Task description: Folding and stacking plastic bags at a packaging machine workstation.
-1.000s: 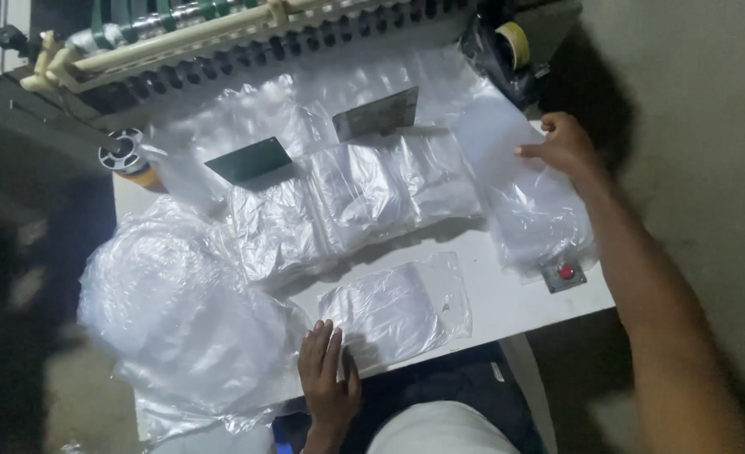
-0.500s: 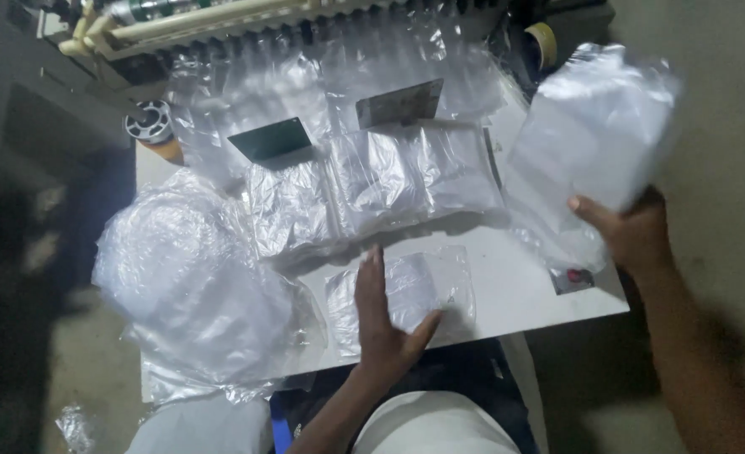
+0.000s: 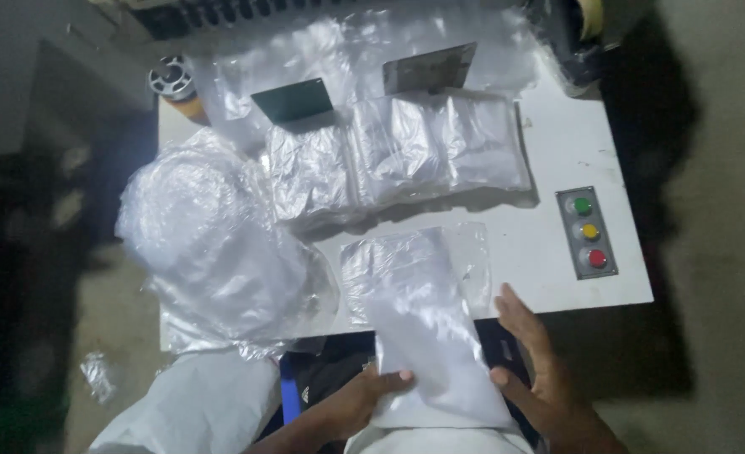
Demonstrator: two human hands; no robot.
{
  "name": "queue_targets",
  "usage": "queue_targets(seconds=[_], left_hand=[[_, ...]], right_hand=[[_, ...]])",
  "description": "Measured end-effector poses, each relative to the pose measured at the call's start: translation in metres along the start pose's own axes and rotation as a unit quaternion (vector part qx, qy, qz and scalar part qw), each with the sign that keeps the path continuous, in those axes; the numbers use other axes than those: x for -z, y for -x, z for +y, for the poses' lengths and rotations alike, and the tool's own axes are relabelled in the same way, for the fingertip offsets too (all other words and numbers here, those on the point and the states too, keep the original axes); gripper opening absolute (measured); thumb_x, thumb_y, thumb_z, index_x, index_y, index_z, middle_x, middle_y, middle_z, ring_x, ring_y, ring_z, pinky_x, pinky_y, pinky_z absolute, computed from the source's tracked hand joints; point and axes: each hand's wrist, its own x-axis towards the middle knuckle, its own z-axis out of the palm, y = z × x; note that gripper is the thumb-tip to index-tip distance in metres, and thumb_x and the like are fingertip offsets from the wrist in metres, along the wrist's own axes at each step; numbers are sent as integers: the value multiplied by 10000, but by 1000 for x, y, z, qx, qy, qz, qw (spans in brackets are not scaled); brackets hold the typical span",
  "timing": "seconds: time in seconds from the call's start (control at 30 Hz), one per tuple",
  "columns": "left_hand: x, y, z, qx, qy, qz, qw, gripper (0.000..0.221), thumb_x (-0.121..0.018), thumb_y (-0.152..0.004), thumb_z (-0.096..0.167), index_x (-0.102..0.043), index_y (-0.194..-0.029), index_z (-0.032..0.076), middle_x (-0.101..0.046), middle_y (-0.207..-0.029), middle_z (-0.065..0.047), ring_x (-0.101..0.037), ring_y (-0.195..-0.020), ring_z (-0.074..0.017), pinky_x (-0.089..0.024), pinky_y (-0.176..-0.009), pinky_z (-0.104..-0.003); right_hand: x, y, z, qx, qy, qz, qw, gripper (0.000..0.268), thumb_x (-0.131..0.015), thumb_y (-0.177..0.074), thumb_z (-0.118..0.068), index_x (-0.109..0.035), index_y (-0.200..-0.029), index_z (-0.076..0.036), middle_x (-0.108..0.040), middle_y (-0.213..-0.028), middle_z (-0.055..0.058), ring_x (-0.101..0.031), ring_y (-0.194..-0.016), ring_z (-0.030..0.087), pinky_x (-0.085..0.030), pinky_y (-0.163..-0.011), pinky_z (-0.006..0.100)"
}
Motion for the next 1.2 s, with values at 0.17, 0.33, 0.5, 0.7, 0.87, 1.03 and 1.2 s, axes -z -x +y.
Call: queue_targets(seconds=[0.17, 0.33, 0.5, 0.7, 0.87, 1.03, 1.2], left_hand=[[36, -27, -46, 65, 134, 18, 989, 285, -663, -945, 209, -725, -1162, 35, -769, -1071, -98, -732, -962, -224, -560, -881, -329], [26, 31, 15, -126, -252, 11, 959, 344, -640, -991, 456, -563, -799, 181, -479, -789, 106, -471, -749, -21, -347, -667, -222], [19, -2, 60, -337, -567, 102, 745, 529, -506, -966, 536, -696, -1275, 150, -731, -1300, -75, -686, -1205, -273, -502, -972, -419], [35, -58, -5, -162, -91, -373, 909, 804, -496, -1048, 545, -314, -1595, -16, -309, -1684, -130, -286, -1584, -237, -140, -1375, -415], [75, -78, -23, 63, 290, -163, 941, 1059, -470, -847, 821, -451, -1539, 19, -598, -1377, -265, -642, -1189, -360, -524, -1014, -418], [44, -10, 63, -78, 261, 183, 945, 771, -651, -864, 680, -720, -1263, 24, -765, -1108, -227, -755, -964, -368, -606, -922, -534], [61, -23, 94, -555, -352, 68, 750, 168, -857, -801, 110, -774, -944, 138, -759, -1196, -148, -724, -1102, -399, -522, -982, -502]], right_hand=[[-31, -63, 6, 12, 7, -479, 878, 1222, -408, -732, -1010, -237, -1624, -193, -272, -1719, 101, -272, -1571, 317, -173, -1204, 538], [-61, -83, 108, -48, -22, -570, 820, 1158, -476, -773, -932, -383, -1568, -96, -527, -1539, 96, -544, -1332, 214, -420, -1079, 341], [-75, -97, 271, 31, 129, -604, 786, 575, -329, -1008, -688, -531, -878, -166, -522, -887, -8, -462, -787, 147, -416, -775, 388], [-15, -82, 39, 127, -250, -556, 782, 1196, -807, -950, -803, -214, -1611, -1, -209, -1696, 251, -175, -1594, 403, -89, -1281, 577], [-65, -71, 93, -328, -103, -61, 937, 555, -793, -757, -87, -620, -1284, -112, -736, -1270, 107, -687, -1161, 254, -498, -1025, 390], [-49, -124, 43, -247, -232, 15, 941, 200, -862, -809, -67, -720, -871, 61, -769, -826, 255, -763, -706, 404, -612, -602, 531], [-25, -168, 52, 324, -122, -167, 923, 575, -775, -769, -438, -772, -1057, 60, -624, -1368, 334, -485, -1433, 478, -365, -1170, 574]])
